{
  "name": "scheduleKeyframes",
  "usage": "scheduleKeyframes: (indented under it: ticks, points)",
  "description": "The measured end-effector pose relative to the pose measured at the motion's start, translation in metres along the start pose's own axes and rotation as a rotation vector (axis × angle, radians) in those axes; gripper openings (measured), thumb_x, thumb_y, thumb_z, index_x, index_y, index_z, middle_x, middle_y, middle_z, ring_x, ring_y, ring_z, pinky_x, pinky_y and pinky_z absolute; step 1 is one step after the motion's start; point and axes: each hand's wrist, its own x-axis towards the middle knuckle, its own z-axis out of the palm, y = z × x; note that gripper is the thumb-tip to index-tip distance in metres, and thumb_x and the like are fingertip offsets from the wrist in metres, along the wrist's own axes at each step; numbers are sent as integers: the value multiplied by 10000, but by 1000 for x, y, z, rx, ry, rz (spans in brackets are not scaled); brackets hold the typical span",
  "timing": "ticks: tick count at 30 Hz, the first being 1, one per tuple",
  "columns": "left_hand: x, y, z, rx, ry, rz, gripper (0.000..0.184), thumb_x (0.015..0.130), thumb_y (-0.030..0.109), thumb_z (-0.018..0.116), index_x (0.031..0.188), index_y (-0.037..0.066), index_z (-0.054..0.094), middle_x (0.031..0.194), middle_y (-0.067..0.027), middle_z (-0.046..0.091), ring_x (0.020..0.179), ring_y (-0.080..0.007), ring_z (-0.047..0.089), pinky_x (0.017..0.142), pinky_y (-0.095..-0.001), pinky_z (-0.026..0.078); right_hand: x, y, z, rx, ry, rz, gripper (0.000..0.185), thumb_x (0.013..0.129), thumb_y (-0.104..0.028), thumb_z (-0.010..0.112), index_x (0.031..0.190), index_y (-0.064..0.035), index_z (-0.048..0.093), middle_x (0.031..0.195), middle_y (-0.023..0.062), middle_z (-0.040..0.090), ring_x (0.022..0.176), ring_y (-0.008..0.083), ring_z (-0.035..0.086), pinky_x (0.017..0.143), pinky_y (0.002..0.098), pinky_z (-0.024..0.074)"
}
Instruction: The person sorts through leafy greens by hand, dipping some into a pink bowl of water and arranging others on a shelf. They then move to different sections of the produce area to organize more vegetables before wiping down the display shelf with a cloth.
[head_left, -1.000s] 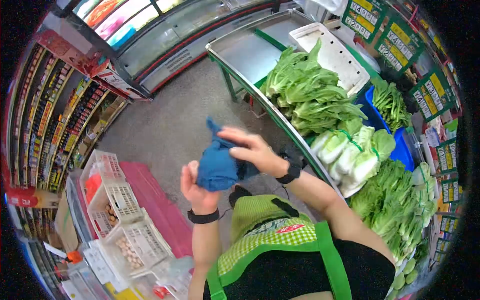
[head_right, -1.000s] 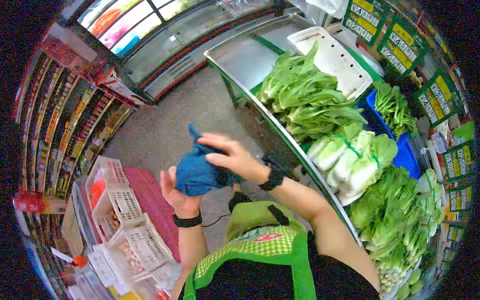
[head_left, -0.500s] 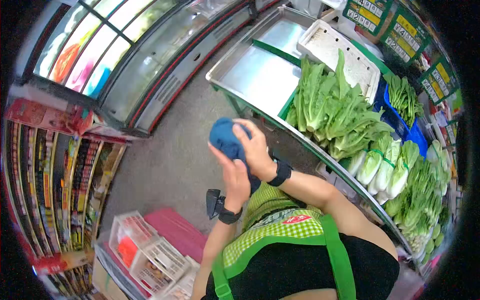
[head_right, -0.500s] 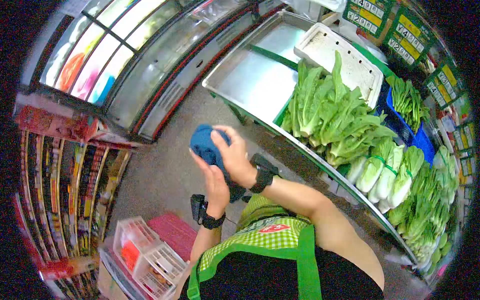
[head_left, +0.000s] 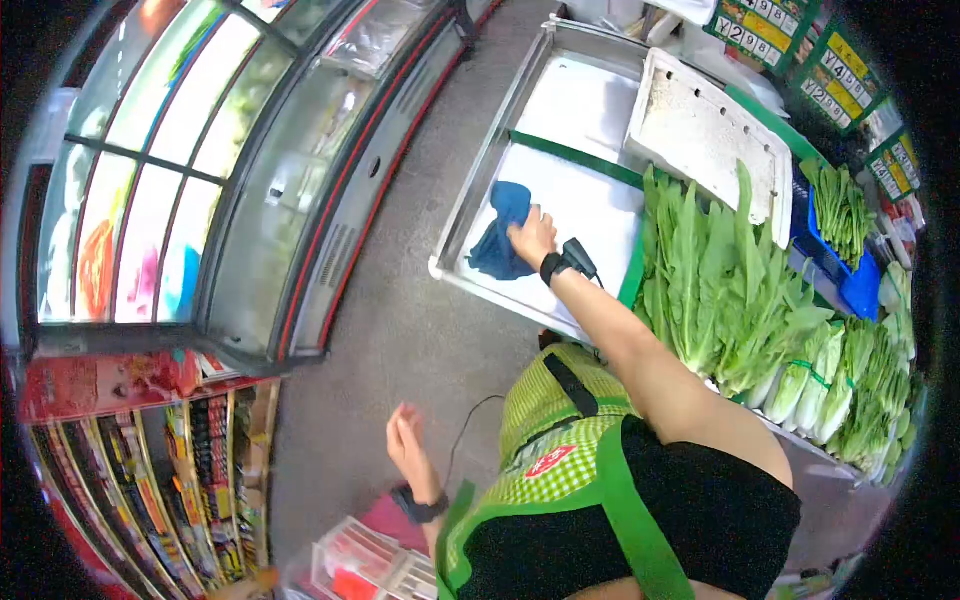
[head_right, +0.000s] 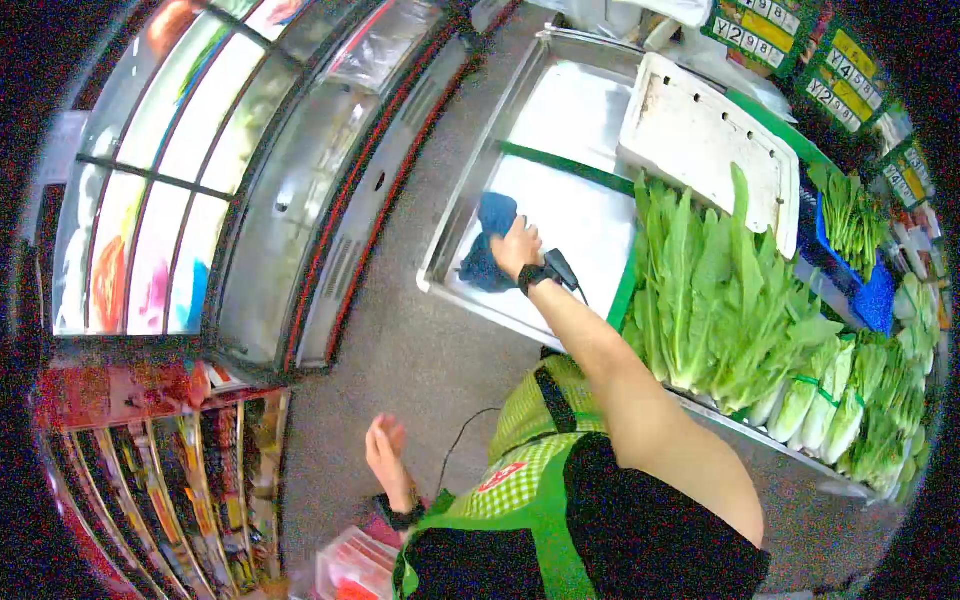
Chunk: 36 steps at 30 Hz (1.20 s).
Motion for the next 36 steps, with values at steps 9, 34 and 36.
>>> scheduleKeyframes:
  ticks: [9,34,36]
  points:
    - [54,5,34,144,-307,-46,303,906,208,412,1098,-19,471,1016,-123,551,892,-213,561,792,-310,448,49,21,51,-479,-44,-545,755,660,-421,658,1286,-154,331,1391,139,162,1275,354,125,828,528,324]
    - [267,83,93,90,-894,145,221,879,142,461,1008,-29,514,921,-93,571,830,-154,546,771,-273,431,-43,18,53,-101,34,313,335,562,-306,641,697,0,633,703,219,600,699,339,602,653,409,493]
    - [253,88,106,165,-937,142,240,877,151,465,1043,-19,500,952,-96,558,864,-150,531,777,-280,422,-42,13,65,100,-53,204,421,556,-346,655,747,27,617,762,242,592,708,352,589,636,425,474]
